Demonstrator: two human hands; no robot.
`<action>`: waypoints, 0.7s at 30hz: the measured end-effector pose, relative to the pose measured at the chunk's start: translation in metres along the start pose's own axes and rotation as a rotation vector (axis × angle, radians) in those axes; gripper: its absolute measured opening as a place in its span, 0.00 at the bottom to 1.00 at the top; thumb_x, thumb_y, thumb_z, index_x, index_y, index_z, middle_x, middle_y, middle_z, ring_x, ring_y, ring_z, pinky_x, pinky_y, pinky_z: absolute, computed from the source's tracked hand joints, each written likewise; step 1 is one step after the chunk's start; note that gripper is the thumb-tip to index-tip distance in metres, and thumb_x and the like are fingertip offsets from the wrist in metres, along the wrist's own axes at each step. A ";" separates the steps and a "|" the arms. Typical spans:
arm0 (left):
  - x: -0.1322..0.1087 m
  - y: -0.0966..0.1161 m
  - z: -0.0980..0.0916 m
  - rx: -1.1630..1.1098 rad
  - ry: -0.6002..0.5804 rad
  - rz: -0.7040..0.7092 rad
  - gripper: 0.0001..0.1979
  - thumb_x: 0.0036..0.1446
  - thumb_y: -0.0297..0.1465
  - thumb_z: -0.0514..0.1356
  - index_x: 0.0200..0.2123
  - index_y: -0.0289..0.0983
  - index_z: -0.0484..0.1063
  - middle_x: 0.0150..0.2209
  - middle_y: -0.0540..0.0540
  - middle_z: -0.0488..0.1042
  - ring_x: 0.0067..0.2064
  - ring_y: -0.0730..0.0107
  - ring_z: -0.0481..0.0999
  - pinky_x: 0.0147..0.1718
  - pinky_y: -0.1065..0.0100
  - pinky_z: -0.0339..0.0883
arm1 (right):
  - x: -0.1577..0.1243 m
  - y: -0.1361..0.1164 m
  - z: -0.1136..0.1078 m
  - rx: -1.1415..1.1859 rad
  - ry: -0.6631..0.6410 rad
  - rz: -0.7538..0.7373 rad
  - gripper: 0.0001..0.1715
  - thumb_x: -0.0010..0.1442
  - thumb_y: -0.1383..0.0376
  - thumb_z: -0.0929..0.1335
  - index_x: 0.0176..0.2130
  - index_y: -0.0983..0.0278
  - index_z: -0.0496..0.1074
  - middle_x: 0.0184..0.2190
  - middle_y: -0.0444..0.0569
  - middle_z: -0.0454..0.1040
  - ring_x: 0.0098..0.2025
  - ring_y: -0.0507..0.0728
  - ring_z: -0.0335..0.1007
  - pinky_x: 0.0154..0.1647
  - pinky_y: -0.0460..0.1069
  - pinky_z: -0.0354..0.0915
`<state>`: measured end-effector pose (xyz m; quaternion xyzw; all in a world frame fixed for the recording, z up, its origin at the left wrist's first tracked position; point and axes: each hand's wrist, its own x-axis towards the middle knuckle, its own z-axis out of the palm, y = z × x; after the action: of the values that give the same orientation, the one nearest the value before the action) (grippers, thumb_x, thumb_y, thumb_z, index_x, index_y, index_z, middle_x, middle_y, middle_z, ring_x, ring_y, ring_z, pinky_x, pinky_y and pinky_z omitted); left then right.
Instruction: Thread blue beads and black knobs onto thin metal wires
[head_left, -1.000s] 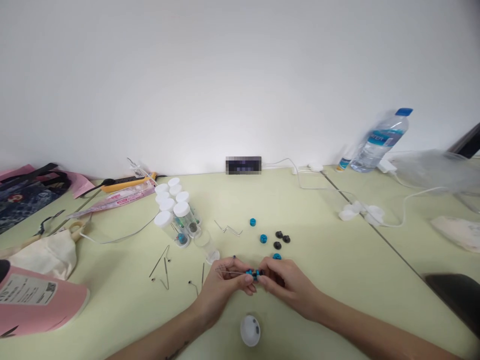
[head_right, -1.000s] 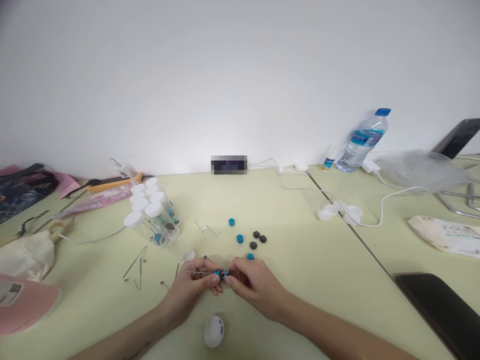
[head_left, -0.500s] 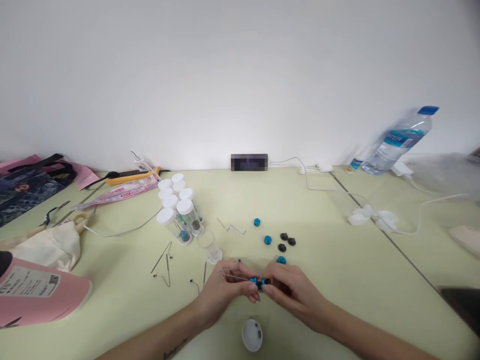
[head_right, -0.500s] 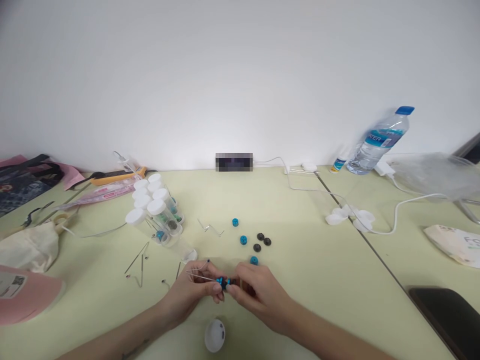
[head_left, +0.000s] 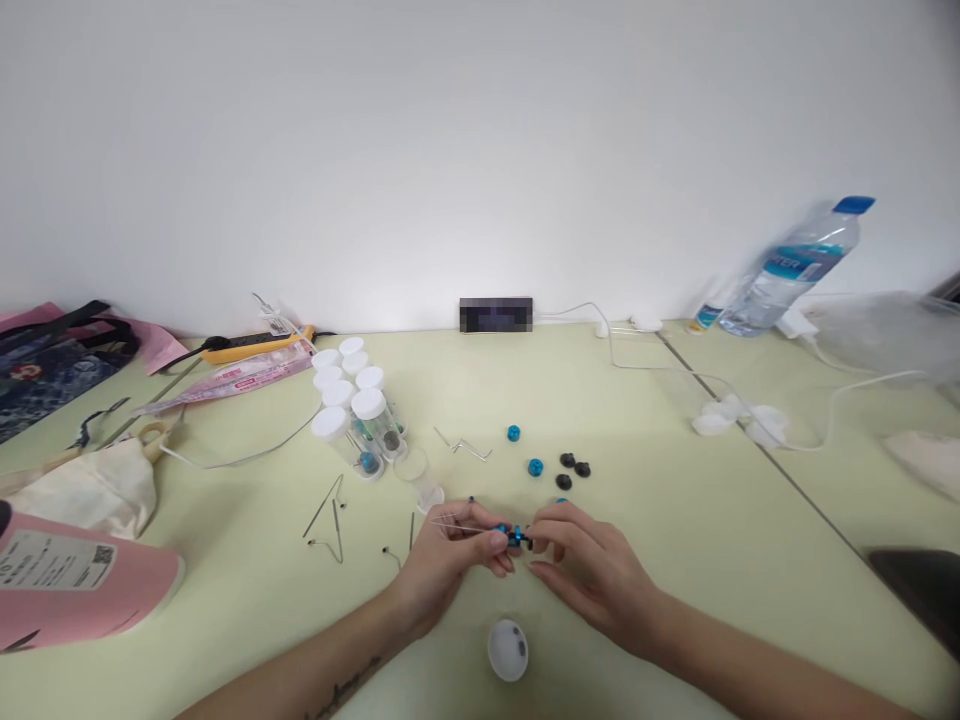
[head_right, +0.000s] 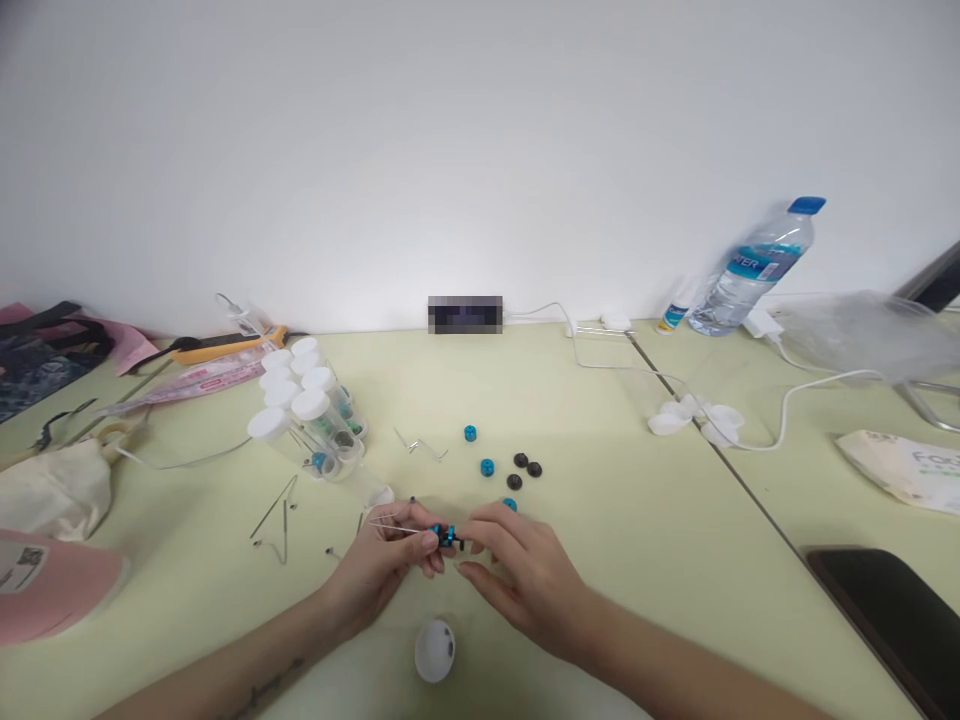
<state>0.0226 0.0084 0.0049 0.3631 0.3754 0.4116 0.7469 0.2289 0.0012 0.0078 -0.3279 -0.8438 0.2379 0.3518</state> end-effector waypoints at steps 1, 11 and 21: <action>0.000 0.000 0.000 0.000 -0.006 -0.001 0.09 0.47 0.30 0.68 0.30 0.30 0.76 0.27 0.41 0.79 0.26 0.72 0.75 0.27 0.72 0.69 | 0.000 0.000 0.001 -0.013 0.001 -0.004 0.16 0.63 0.70 0.64 0.49 0.58 0.62 0.39 0.49 0.69 0.33 0.52 0.66 0.32 0.46 0.66; -0.001 -0.001 0.001 0.026 -0.039 0.009 0.09 0.46 0.29 0.69 0.30 0.30 0.76 0.24 0.44 0.77 0.25 0.72 0.76 0.28 0.72 0.69 | 0.002 0.000 -0.001 0.063 -0.054 0.104 0.05 0.66 0.65 0.61 0.42 0.61 0.65 0.32 0.48 0.70 0.32 0.52 0.66 0.31 0.46 0.64; -0.001 -0.002 0.001 0.052 -0.044 0.005 0.10 0.44 0.28 0.70 0.29 0.30 0.75 0.25 0.43 0.79 0.25 0.71 0.77 0.28 0.71 0.70 | 0.001 0.004 0.001 -0.003 -0.134 0.146 0.12 0.67 0.60 0.60 0.35 0.63 0.65 0.27 0.45 0.68 0.28 0.52 0.63 0.29 0.46 0.58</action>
<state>0.0238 0.0061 0.0042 0.3921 0.3685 0.3957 0.7442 0.2289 0.0040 0.0051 -0.3724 -0.8398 0.2831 0.2757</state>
